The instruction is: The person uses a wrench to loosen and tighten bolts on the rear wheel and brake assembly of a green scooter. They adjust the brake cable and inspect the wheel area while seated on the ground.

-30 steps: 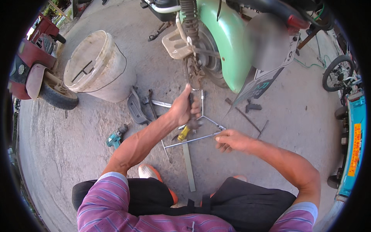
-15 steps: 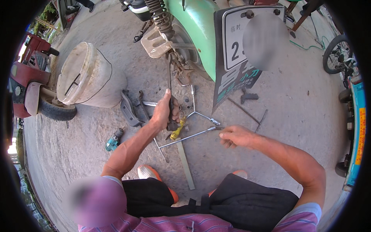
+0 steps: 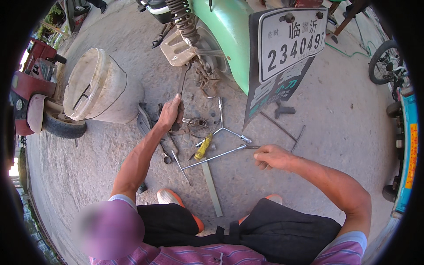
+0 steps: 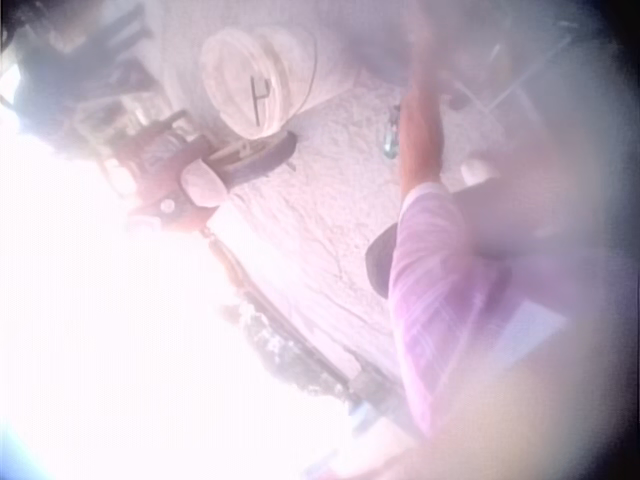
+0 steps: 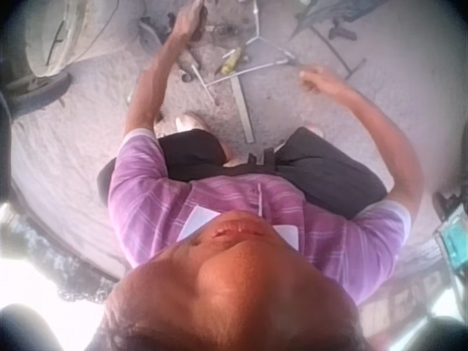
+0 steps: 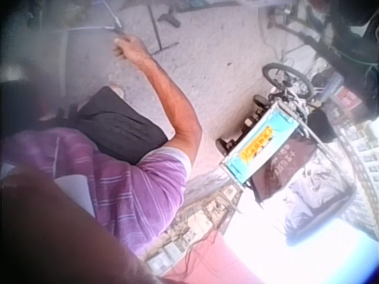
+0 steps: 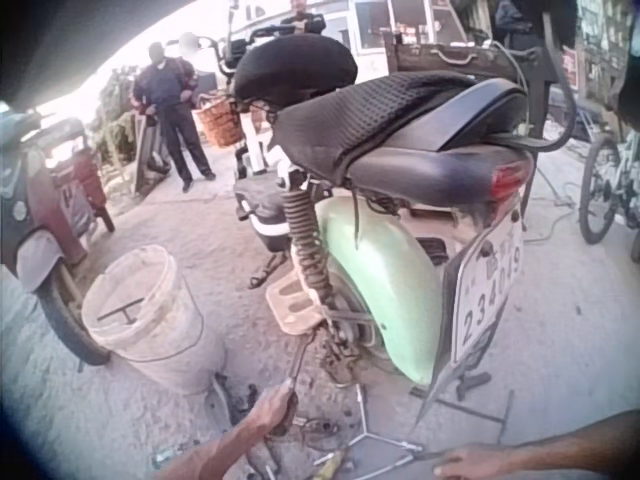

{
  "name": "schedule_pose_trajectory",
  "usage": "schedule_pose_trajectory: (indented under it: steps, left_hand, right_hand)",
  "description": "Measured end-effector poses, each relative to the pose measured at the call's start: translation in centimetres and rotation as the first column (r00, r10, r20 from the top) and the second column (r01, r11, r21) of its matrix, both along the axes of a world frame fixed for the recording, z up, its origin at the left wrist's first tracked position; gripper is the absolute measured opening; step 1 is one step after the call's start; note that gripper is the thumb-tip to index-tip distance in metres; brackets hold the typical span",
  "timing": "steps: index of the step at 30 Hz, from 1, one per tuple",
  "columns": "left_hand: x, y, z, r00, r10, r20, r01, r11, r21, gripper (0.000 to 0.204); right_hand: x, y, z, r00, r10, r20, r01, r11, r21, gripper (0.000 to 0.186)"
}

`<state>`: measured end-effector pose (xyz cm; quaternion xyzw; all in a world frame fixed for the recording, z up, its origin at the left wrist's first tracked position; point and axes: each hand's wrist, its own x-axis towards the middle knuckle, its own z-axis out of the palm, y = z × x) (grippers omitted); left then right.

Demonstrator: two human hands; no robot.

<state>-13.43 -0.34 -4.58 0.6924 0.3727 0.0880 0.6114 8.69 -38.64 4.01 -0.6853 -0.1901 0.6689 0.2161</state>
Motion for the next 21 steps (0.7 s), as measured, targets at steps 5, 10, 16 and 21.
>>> schedule_pose_trajectory:
  steps: [5,10,16,21]
  left_hand:
    - [0.3,3.9,0.4,0.991,-0.078,-0.112,0.090,0.990,0.107,0.071]
    - [0.6,8.1,1.6,0.967,-0.085,-0.239,0.159,0.938,0.309,0.069]
    - [1.6,10.6,1.4,0.970,-0.130,-0.203,0.200,0.904,0.377,0.069]
    - [1.9,10.4,0.0,0.978,-0.160,-0.134,0.191,0.946,0.260,0.066]
  right_hand:
    - [-0.1,0.0,0.0,1.000,0.007,0.005,-0.007,1.000,-0.005,0.043]
    - [-0.1,-0.9,-0.1,1.000,-0.013,0.010,0.013,1.000,-0.016,0.043]
    - [-0.2,-1.7,-0.3,1.000,-0.008,0.014,0.009,1.000,-0.023,0.044]
    - [-0.1,-1.7,0.0,1.000,0.003,0.006,-0.003,0.999,-0.041,0.040]
